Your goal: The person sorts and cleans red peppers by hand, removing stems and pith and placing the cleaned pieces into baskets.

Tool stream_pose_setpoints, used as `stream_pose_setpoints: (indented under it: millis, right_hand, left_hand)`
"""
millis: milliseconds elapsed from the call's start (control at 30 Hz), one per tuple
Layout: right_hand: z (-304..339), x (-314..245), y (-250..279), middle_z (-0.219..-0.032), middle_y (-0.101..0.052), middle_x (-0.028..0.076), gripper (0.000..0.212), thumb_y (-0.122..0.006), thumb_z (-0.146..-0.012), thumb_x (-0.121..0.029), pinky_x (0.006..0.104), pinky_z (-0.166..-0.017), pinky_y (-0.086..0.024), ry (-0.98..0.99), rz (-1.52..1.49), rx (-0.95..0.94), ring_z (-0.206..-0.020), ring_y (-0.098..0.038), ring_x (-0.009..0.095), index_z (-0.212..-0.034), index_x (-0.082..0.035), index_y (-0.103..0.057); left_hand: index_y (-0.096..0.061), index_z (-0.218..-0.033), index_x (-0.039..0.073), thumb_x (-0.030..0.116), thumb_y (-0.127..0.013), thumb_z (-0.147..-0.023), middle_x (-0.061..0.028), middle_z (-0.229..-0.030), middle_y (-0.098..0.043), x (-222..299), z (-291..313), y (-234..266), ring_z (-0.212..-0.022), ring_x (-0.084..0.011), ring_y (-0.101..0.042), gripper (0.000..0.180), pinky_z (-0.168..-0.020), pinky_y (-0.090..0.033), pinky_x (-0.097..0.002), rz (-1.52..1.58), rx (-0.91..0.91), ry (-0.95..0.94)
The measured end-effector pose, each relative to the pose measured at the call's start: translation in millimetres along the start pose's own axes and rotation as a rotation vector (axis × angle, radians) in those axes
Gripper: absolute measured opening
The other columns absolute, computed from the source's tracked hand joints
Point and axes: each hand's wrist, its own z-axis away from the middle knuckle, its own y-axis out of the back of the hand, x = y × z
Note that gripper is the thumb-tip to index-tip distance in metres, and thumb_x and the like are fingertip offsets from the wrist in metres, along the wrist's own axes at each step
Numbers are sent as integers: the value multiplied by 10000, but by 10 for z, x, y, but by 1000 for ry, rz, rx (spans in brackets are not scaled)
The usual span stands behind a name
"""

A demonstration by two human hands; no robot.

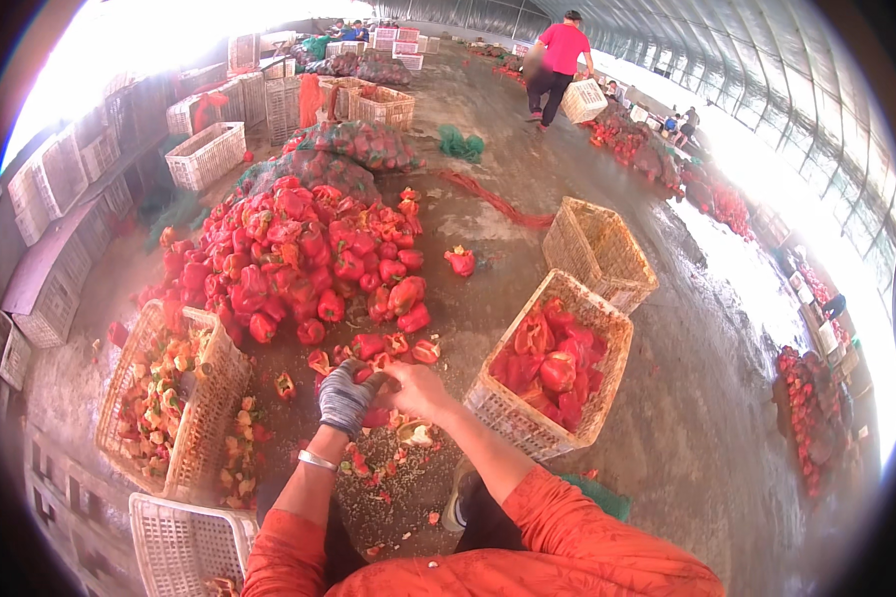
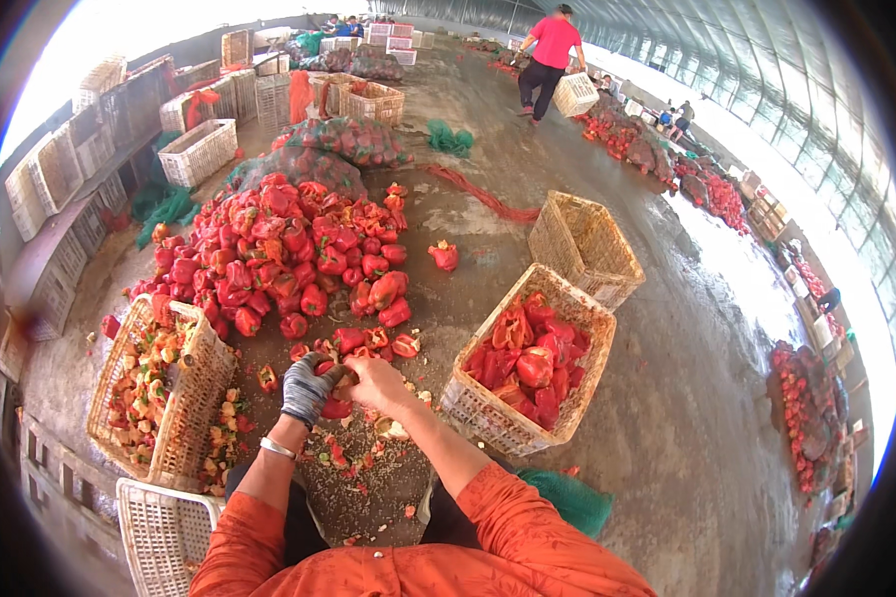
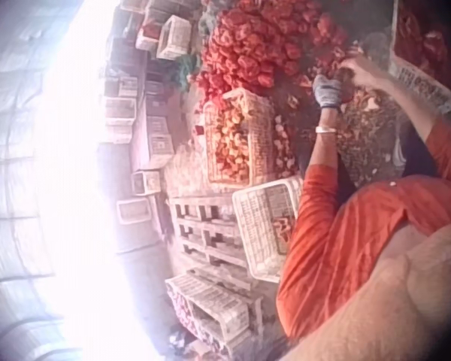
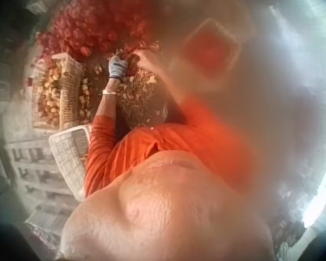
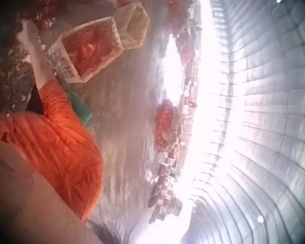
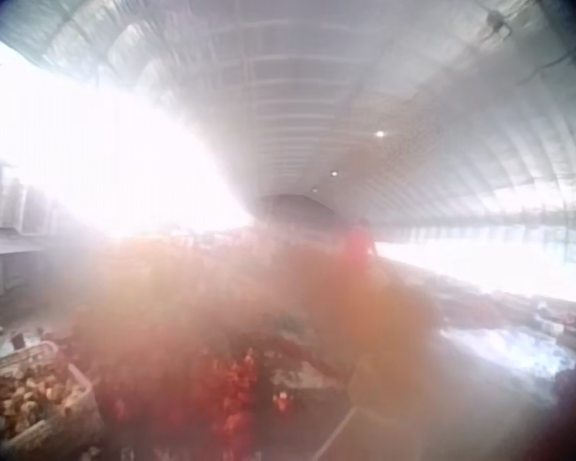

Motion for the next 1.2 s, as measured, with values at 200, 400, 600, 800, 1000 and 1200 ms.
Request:
stream_pose_setpoints:
  millis: [200, 400, 600, 800, 1000, 1200]
  right_hand:
    - [-14, 176, -80, -891, -647, 164, 391, -729, -682, -221, 347, -738, -473, -66, -351, 42, -845, -636, 244, -989, -9, -613]
    - [25, 34, -75, -903, -632, 153, 324, -707, -727, -175, 334, -709, -468, 59, -258, 142, -809, -618, 246, -981, -4, -602]
    - [58, 58, -108, -931, -606, 76, 360, -719, -768, -187, 275, -757, -450, 67, -319, 72, -831, -562, 125, -1038, 15, -595]
    - [72, 14, -119, -960, -629, 41, 293, -667, -815, -115, 253, -729, -506, -75, -853, -48, -866, -605, 105, -1070, -13, -563]
    - [107, -17, -44, -950, -635, 31, 240, -631, -847, -111, 232, -671, -500, -86, -887, -60, -852, -612, 99, -1064, -43, -555]
    - [103, -16, 2, -894, -635, 38, 247, -640, -840, -107, 220, -631, -478, -118, -998, -69, -793, -603, 99, -1065, -50, -556]
  left_hand:
    - [-655, -894, 12, 159, -730, -757, -30, -749, -638, 23, -54, 10, -660, -111, -568, 215, -603, -477, -270, 565, -126, 173]
    - [-587, -1084, -53, 29, -682, -733, -86, -875, -642, -232, -155, -54, -728, -158, -594, 373, -650, -492, -286, 400, -135, 180]
    - [-570, -1104, -79, 8, -681, -722, -108, -865, -645, -140, -145, 80, -712, -172, -606, 407, -635, -507, -302, 443, -204, 210]
    - [-599, -1031, -43, -17, -691, -696, -86, -803, -648, -50, -76, 220, -660, -164, -613, 348, -594, -501, -286, 671, -224, 270]
    - [-614, -986, -34, -42, -665, -701, -88, -794, -645, -29, -64, 280, -639, -179, -618, 290, -594, -514, -290, 779, -343, 293]
    - [-609, -1004, -44, -64, -658, -682, -87, -794, -639, -25, -66, 258, -652, -185, -619, 326, -602, -522, -299, 775, -312, 268]
